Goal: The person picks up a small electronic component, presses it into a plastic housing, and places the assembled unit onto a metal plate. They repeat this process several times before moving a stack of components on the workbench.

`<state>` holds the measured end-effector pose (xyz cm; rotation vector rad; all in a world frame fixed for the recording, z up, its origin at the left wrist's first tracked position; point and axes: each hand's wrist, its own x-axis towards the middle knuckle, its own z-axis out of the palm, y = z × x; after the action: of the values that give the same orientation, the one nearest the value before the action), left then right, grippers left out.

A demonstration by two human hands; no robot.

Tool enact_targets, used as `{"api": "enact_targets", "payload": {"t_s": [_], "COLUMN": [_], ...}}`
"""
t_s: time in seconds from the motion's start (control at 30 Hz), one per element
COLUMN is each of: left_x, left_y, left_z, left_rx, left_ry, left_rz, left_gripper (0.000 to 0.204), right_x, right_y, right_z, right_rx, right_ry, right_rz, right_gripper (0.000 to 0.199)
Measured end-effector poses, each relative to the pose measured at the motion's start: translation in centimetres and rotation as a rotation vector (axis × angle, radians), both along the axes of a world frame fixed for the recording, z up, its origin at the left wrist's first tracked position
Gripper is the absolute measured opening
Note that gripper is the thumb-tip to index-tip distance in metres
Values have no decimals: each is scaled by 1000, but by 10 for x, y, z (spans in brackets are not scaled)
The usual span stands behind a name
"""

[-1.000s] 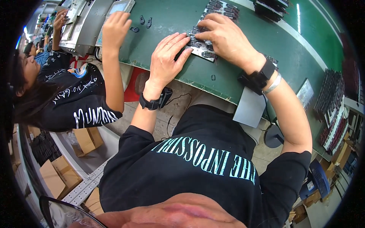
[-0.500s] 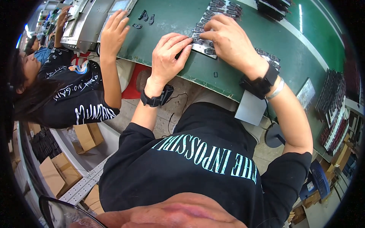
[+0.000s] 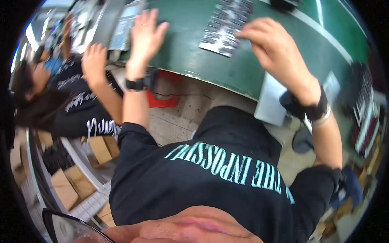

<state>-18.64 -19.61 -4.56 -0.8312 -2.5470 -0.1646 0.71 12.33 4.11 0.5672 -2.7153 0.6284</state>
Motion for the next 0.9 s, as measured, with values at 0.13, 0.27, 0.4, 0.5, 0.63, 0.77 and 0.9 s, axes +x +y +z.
{"api": "enact_targets", "payload": {"t_s": [0.13, 0.27, 0.4, 0.5, 0.63, 0.77, 0.9], "left_x": [-40, -15, 25, 39, 76, 85, 93], "left_y": [-18, -9, 2, -3, 8, 16, 8], "left_z": [-12, -18, -7, -8, 15, 28, 35], "left_rx": [-151, -169, -177, -101, -166, -128, -116], "left_ry": [-437, -439, -367, -327, -9, 30, 7], "left_rz": [60, -40, -148, -242, -264, -268, -172], "left_gripper": [81, 77, 68, 56, 41, 29, 19], "right_x": [44, 105, 165, 200, 231, 237, 213], "right_y": [33, 62, 69, 73, 101, 127, 150], "right_z": [12, 14, -1, -10, -11, -18, -50], "right_rx": [-185, -269, -233, -106, -244, -103, 168], "right_ry": [-54, -78, -69, -5, -64, -63, 110], "right_rz": [-161, -331, -555, -773, -1030, -1079, -985], "right_gripper": [31, 30, 29, 27, 26, 25, 26]}}
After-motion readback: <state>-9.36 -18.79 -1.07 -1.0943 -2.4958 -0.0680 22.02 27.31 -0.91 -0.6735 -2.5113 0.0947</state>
